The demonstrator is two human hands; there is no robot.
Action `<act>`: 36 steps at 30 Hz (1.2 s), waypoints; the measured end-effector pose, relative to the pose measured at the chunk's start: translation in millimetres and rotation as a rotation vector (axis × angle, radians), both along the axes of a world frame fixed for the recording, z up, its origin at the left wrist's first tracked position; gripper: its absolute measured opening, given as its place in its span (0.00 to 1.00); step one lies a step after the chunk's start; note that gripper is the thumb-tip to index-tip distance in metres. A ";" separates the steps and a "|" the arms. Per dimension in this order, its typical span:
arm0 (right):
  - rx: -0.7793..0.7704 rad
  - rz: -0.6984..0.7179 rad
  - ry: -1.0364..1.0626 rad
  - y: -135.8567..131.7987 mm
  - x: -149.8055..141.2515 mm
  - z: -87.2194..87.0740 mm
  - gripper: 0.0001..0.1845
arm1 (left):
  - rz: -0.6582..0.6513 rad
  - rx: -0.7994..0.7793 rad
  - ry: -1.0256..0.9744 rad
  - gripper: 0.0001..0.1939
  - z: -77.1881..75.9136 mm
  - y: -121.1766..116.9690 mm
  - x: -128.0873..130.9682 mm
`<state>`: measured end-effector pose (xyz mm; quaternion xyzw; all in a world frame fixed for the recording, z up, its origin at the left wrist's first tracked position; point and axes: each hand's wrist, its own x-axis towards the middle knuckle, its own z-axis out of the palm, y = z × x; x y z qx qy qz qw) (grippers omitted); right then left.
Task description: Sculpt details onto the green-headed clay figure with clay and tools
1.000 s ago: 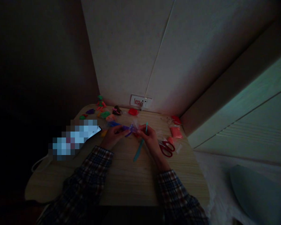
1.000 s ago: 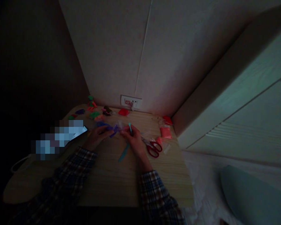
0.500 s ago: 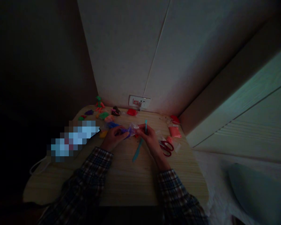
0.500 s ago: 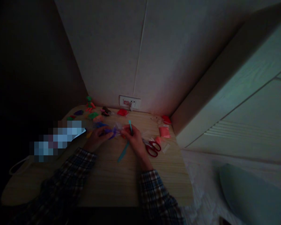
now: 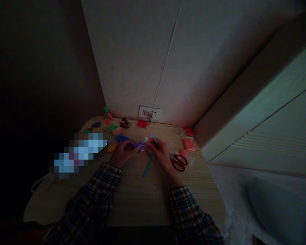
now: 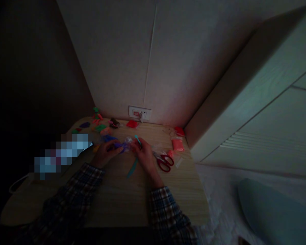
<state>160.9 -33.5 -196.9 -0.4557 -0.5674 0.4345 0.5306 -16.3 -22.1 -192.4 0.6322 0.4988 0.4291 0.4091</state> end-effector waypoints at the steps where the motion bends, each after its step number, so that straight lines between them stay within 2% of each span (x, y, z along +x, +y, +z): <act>1: -0.006 0.003 0.013 0.4 0.2 0.0 0.13 | -0.001 -0.001 0.006 0.14 -0.1 -0.3 -0.4; 14: -0.002 -0.083 0.076 -1.8 -1.9 3.9 0.12 | -0.138 0.035 0.124 0.12 -1.6 -1.2 -0.4; 21: -0.085 -0.027 0.158 -0.4 -1.9 8.5 0.13 | -0.164 0.030 0.181 0.14 -7.0 -0.1 -2.1; 27: -0.064 -0.060 0.154 -0.9 -2.7 6.2 0.13 | -0.174 0.033 0.191 0.13 -7.3 -0.2 -1.5; 32: -0.070 -0.030 0.136 -0.9 -1.5 7.9 0.13 | -0.183 0.031 0.179 0.12 -5.5 -1.6 -1.0; 36: -0.066 -0.049 0.113 -0.5 0.5 8.1 0.12 | -0.138 0.021 0.104 0.12 -4.3 -1.8 -0.9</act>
